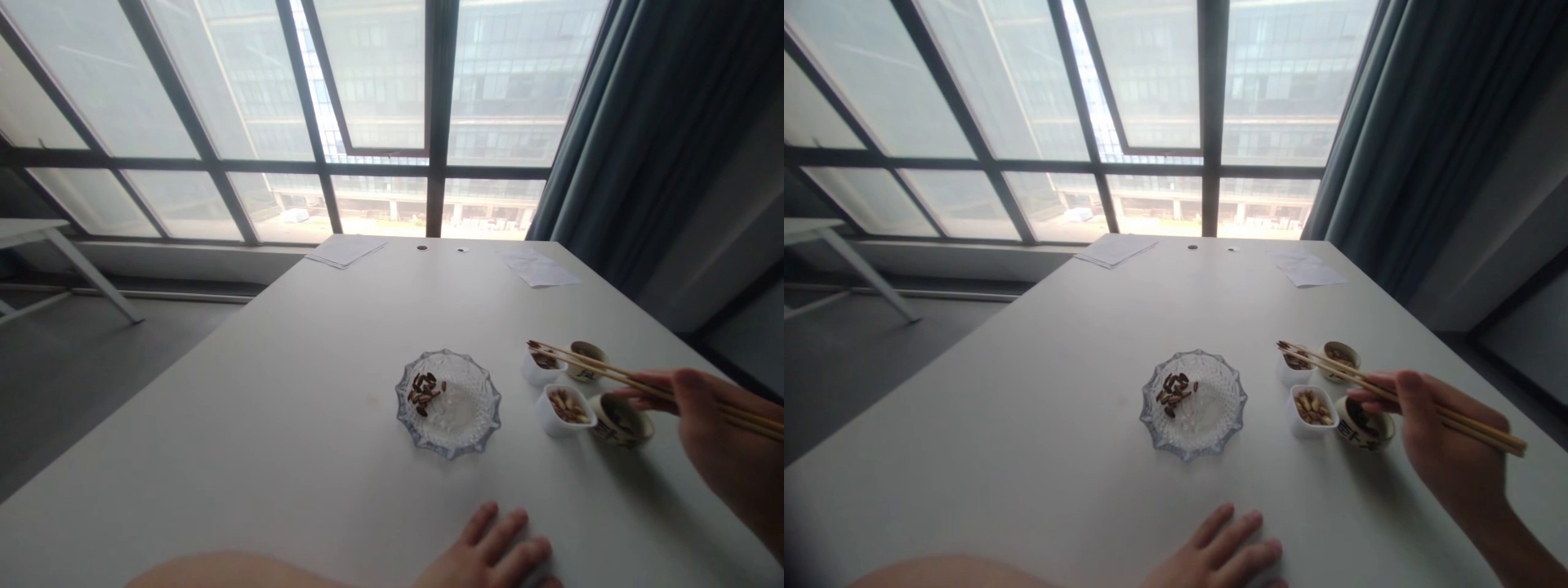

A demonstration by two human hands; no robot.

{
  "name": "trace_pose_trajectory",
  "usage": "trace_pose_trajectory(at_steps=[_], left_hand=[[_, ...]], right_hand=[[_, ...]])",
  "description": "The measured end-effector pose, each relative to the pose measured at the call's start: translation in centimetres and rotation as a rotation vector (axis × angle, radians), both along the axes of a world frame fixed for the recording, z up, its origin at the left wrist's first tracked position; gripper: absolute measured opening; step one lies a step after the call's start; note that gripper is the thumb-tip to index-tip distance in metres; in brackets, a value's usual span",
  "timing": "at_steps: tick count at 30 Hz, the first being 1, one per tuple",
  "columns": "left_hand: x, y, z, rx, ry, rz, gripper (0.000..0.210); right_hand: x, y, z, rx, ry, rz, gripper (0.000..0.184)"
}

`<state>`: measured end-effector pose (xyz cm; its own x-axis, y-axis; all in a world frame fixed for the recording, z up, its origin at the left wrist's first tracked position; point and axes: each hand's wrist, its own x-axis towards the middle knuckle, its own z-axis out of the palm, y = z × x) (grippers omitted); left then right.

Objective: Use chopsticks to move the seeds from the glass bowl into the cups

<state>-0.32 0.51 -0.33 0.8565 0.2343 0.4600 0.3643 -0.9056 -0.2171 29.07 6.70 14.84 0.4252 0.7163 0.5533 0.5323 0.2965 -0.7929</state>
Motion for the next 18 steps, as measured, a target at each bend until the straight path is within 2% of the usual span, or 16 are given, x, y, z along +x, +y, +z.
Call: trace_pose_trajectory(at_steps=[5, 11, 14, 18], left_hand=[[0.0, 0.0, -0.1, 0.018, -0.005, 0.004, 0.033], [-0.1, 0.0, 0.0, 0.03, -0.023, 0.002, 0.034], [0.0, 0.0, -0.2, 0.033, -0.02, 0.007, 0.034], [0.1, 0.0, -0.5, 0.034, -0.022, 0.019, 0.033]], right_hand=[[2.3, 0.5, -1.3, -0.069, 0.056, 0.014, 0.032], [0.4, 0.7, 0.0, 0.008, 0.048, 0.022, 0.039], [-2.2, 1.1, -0.3, -0.034, 0.098, 0.221, 0.038], [-6.4, 2.5, -2.6, -0.142, 0.075, 0.606, 0.032]])
